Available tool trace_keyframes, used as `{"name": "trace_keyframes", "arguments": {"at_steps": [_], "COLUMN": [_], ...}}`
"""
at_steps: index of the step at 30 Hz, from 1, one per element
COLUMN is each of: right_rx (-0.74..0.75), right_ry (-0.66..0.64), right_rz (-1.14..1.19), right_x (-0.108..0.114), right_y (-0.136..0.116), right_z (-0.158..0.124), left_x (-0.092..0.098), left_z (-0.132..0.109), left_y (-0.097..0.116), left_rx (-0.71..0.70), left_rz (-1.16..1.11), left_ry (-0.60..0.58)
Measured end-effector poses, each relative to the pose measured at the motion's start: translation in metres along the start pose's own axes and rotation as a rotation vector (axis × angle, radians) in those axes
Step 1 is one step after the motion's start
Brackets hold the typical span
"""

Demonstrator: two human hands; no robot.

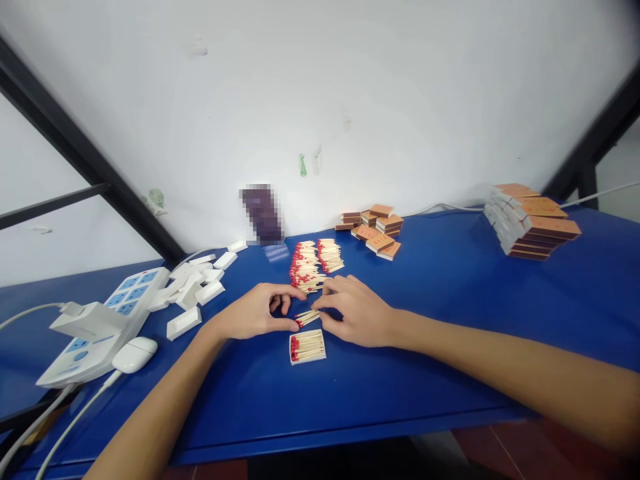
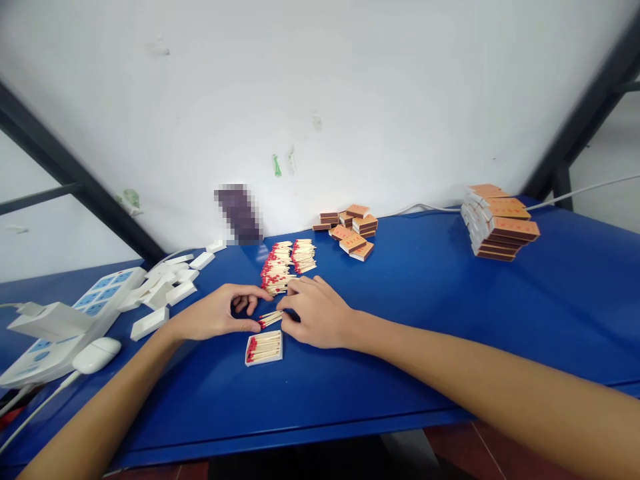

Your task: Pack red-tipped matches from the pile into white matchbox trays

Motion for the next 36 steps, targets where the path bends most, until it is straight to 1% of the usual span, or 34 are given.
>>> {"name": "trace_keyframes", "arguments": {"at_steps": [5,10,13,17,23,30,36], "right_rx": [0.001,-0.015,-0.031,-0.033,-0.021,-0.016,-0.042], "right_ry": [-0.023,-0.020,-0.012,0.013,0.006,0.003,0.004], "right_rz": [0.036,0.036,0.039,0.038,0.033,0.048,0.037], "right_x": [-0.002,-0.007,-0.009,-0.009,-0.008,-0.006,-0.008], "right_y": [0.002,0.006,0.009,0.010,0.008,0.007,0.008], "right_z": [0.001,0.003,0.004,0.005,0.005,0.005,0.005], "left_x": [0.000,0.001,0.000,0.000,-0.002,-0.004,-0.005], "left_z": [0.000,0.001,0.002,0.003,0.003,0.003,0.003], "left_y": [-0.001,0.001,0.003,0.005,0.008,0.004,0.004], "left_rx": [-0.004,-0.056,-0.074,-0.070,-0.062,-0.029,-0.025], "left_rz": [0.023,0.053,0.084,0.115,0.121,0.061,0.075], "left_ry": [0.005,0.042,0.035,0.034,0.035,0.027,0.038]}}
Point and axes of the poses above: each hand's wrist, its own z-axis towards the middle knuckle, its own x-axis out of the back of the hand, y = z × x, the point moved 6 cm from there along z, towards the middle knuckle, and after that the axes turned 7 degrees about -x, right-handed, at the moved point
